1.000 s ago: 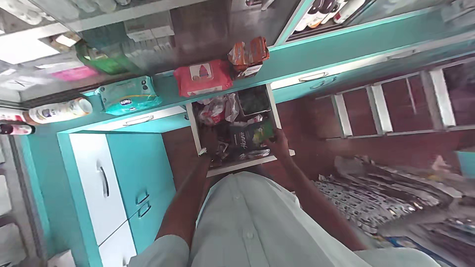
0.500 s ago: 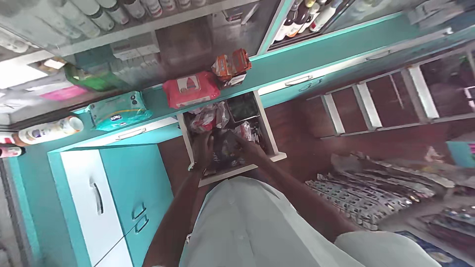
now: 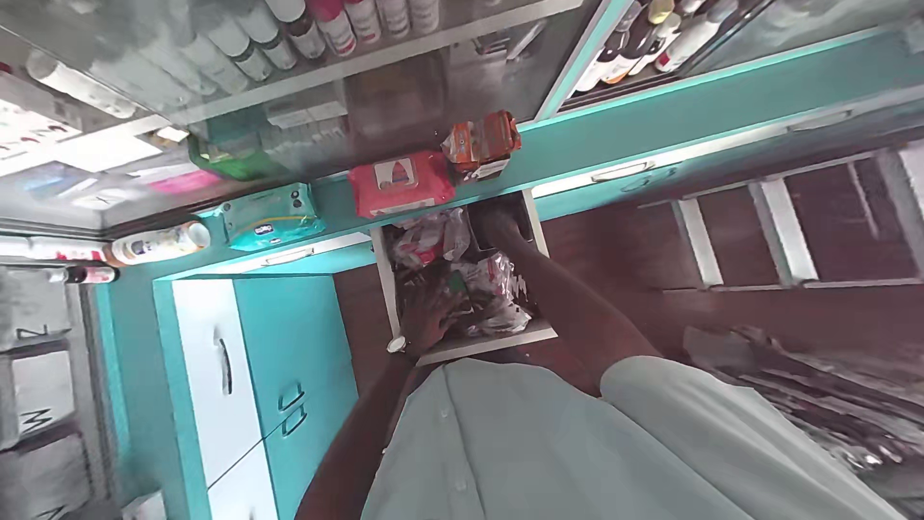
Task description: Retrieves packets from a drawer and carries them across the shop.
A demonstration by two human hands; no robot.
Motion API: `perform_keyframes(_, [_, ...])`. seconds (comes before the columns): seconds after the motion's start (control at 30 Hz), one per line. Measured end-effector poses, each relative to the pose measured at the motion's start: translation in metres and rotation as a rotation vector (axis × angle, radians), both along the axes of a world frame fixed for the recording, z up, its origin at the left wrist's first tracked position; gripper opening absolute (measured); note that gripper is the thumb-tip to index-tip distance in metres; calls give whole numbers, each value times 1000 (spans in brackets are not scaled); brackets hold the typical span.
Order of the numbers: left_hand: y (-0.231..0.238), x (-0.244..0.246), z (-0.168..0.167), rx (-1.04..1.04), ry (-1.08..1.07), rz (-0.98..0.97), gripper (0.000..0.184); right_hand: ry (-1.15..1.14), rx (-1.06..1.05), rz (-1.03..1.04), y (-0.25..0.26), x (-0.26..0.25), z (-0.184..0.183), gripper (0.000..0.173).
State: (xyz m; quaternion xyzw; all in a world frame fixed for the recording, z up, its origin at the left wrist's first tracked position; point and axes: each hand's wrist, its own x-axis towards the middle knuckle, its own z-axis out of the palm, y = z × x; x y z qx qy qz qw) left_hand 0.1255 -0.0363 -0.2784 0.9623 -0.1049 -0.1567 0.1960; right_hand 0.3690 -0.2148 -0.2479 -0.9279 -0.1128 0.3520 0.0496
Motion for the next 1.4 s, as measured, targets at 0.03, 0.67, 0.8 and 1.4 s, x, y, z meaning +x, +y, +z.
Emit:
perform_keyframes(0.03, [-1, -1, 1, -17, 5, 16, 59, -43, -8, 16, 1, 1, -3, 45])
perform_keyframes(0.67, [-25, 24, 111, -927, 226, 829, 32, -72, 547, -303, -32, -44, 68, 29])
perform_keyframes(0.8, [-11, -16, 93, -503, 99, 753, 36, -67, 149, 51, -28, 2, 14, 25])
perform_keyframes(1.4, [3, -74, 23, -200, -116, 602, 35, -239, 687, -728, -85, -49, 61, 32])
